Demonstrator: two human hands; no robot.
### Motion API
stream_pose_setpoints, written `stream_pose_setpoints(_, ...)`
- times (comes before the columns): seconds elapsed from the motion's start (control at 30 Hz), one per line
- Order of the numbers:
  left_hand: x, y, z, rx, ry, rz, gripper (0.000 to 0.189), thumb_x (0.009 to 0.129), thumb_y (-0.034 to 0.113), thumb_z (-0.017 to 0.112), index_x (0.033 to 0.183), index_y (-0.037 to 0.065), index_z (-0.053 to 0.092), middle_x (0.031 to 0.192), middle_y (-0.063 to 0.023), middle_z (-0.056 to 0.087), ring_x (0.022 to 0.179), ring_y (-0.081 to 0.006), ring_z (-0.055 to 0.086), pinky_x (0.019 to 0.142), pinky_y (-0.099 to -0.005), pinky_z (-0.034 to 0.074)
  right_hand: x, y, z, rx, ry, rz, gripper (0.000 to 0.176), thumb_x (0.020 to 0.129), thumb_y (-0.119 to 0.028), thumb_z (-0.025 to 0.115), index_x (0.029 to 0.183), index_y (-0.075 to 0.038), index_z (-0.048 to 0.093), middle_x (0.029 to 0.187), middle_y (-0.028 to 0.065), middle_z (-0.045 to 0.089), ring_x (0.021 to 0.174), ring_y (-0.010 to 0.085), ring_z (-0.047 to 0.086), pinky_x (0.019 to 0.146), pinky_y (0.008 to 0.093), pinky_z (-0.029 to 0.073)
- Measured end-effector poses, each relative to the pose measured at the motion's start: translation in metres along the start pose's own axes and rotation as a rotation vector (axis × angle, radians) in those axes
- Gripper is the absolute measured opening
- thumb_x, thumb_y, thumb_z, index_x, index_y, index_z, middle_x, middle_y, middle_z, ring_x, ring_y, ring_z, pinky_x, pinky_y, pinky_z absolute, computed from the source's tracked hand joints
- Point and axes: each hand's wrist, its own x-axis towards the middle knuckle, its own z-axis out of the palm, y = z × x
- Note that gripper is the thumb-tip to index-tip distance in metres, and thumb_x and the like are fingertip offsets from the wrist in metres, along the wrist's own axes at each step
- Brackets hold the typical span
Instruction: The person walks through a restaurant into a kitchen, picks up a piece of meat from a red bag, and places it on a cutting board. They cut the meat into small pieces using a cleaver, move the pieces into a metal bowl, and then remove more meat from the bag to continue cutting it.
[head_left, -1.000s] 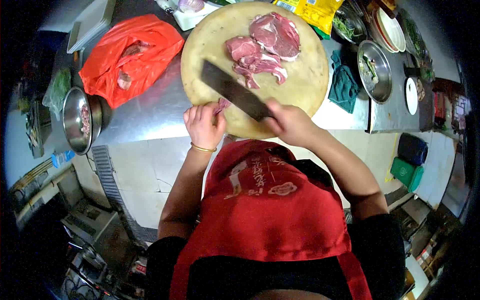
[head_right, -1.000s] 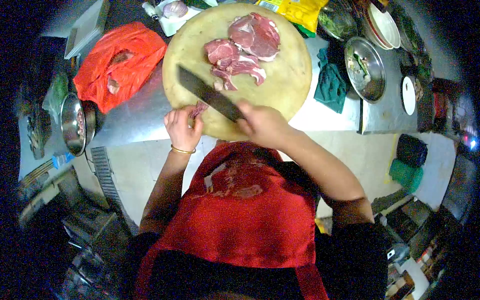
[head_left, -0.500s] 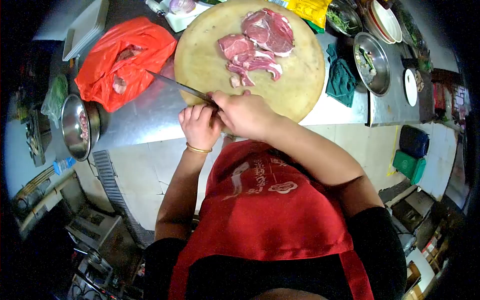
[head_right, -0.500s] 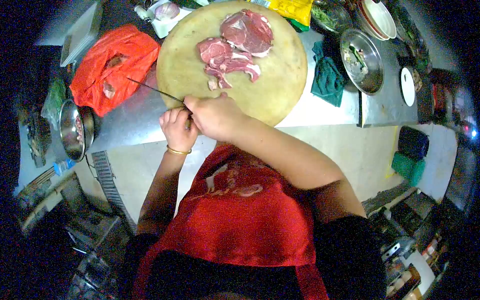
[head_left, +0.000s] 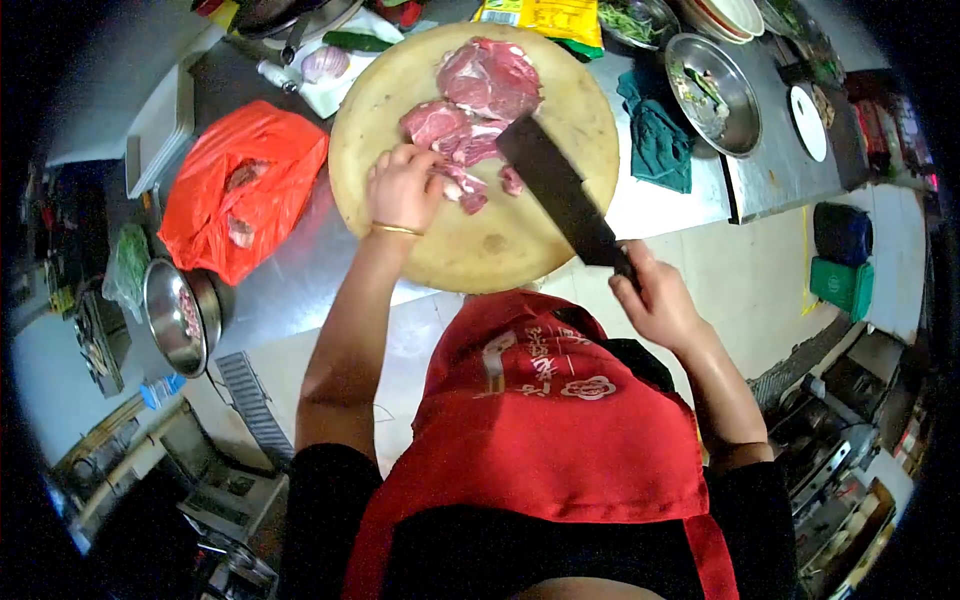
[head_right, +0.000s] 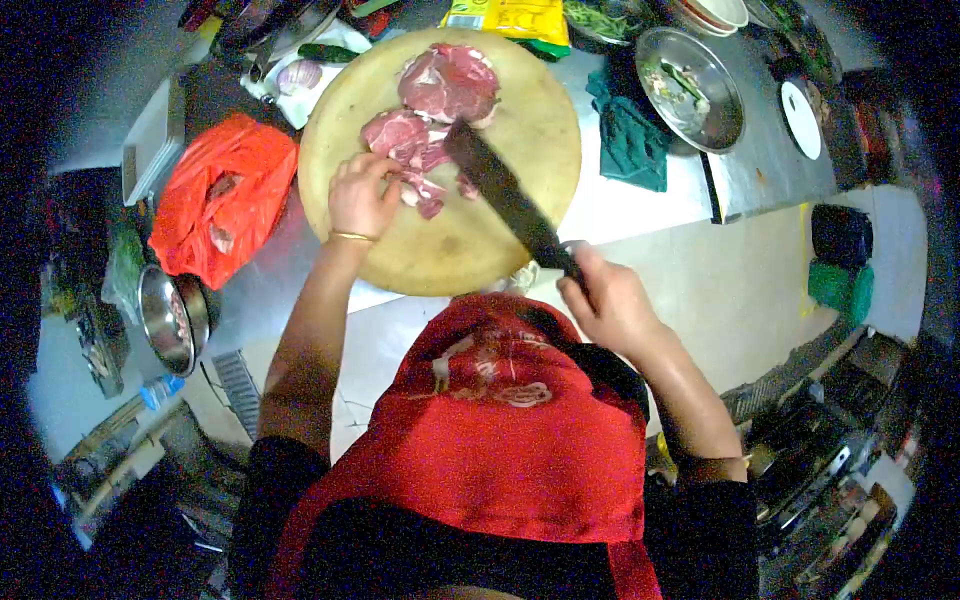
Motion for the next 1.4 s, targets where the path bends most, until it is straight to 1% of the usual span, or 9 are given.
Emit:
stream_pose_setpoints(0.2,0.001,-0.011,-0.005,0.045,-0.067,0.074,0.014,0.071,0.015,0.072,0.083,0.012,0.064,0.088,-0.0045,0.065,0.088,-0.028,0.061,0.079,-0.0414,0.046,0.009,-0.016,0.016,0.141,-0.35,-0.025,0.034,0.093,-0.021,0.058,0.12,-0.005,0.046,0.089,0.0273,0.065,0.084,0.047,0.064,0.074,0.0525,0.051)
stream_pose_setpoints(0.47,-0.081,-0.027,-0.028,0.103,-0.059,0.02,0.018,0.073,0.014,0.067,0.09,0.013,0.063,0.086,-0.006,0.066,0.087,-0.0288,0.062,0.081,-0.0436,0.046,0.022,-0.01,0.032,0.117,-0.169,0.041,0.035,0.091,-0.016,0.06,0.122,-0.004,0.046,0.084,0.0263,0.065,0.081,0.0456,0.064,0.071,0.0505,0.051)
stream_pose_setpoints(0.6,-0.065,0.0,-0.021,0.045,0.122,-0.165,0.029,0.07,0.023,0.07,0.098,0.016,0.065,0.091,-0.003,0.066,0.094,-0.026,0.06,0.086,-0.0439,0.041,0.013,-0.016,0.035,0.006,-0.038,-0.063,0.036,0.091,-0.015,0.06,0.123,-0.007,0.047,0.079,0.0239,0.065,0.074,0.0447,0.064,0.066,0.0512,0.051)
stream_pose_setpoints(0.73,-0.046,0.013,-0.003,0.187,0.068,-0.221,0.032,0.072,0.024,0.072,0.103,0.018,0.067,0.094,-0.0038,0.067,0.094,-0.0271,0.062,0.084,-0.0421,0.045,0.018,-0.021,0.026,0.114,-0.114,-0.015,0.039,0.091,-0.015,0.061,0.125,-0.005,0.046,0.08,0.0249,0.064,0.076,0.0445,0.065,0.066,0.051,0.051)
stream_pose_setpoints(0.87,-0.055,-0.001,-0.015,0.04,-0.051,-0.243,0.025,0.069,0.017,0.072,0.094,0.018,0.069,0.089,-0.003,0.066,0.088,-0.0259,0.062,0.083,-0.041,0.043,0.027,-0.018,0.024,0.034,-0.196,-0.024,0.04,0.092,-0.016,0.06,0.127,-0.004,0.045,0.084,0.0275,0.064,0.083,0.0466,0.064,0.071,0.051,0.05)
stream_pose_setpoints(1.17,-0.089,0.006,-0.039,0.07,0.111,-0.184,0.019,0.073,0.019,0.075,0.09,0.017,0.069,0.09,-0.0009,0.066,0.089,-0.0241,0.061,0.083,-0.04,0.041,0.031,-0.057,0.023,0.009,-0.024,-0.19,0.044,0.091,-0.017,0.061,0.129,-0.006,0.043,0.085,0.0238,0.064,0.078,0.0441,0.065,0.067,0.0481,0.054)
stream_pose_setpoints(1.27,-0.1,0.0,-0.032,0.085,0.164,-0.23,0.015,0.071,0.018,0.076,0.084,0.019,0.068,0.085,0.0013,0.063,0.084,-0.0226,0.06,0.082,-0.0381,0.041,0.055,-0.074,0.035,-0.086,0.059,-0.361,0.037,0.089,-0.016,0.063,0.12,-0.006,0.046,0.084,0.0232,0.064,0.076,0.043,0.066,0.063,0.0484,0.053)
stream_pose_setpoints(1.33,-0.103,0.001,-0.034,0.065,0.162,-0.219,0.015,0.071,0.019,0.076,0.084,0.019,0.068,0.084,0.0018,0.063,0.083,-0.0217,0.059,0.082,-0.0379,0.04,0.073,-0.044,0.055,-0.418,-0.195,-0.237,0.028,0.087,-0.015,0.062,0.109,-0.006,0.047,0.082,0.0221,0.065,0.075,0.0424,0.066,0.061,0.0493,0.053)
stream_pose_setpoints(1.4,-0.105,-0.002,-0.034,0.059,0.112,-0.252,0.017,0.072,0.021,0.076,0.088,0.018,0.069,0.087,0.0002,0.065,0.085,-0.0233,0.06,0.085,-0.0385,0.041,0.069,-0.04,0.037,-0.34,-0.143,-0.263,0.024,0.087,-0.015,0.06,0.104,-0.006,0.046,0.073,0.0206,0.064,0.071,0.0429,0.065,0.06,0.0512,0.052)
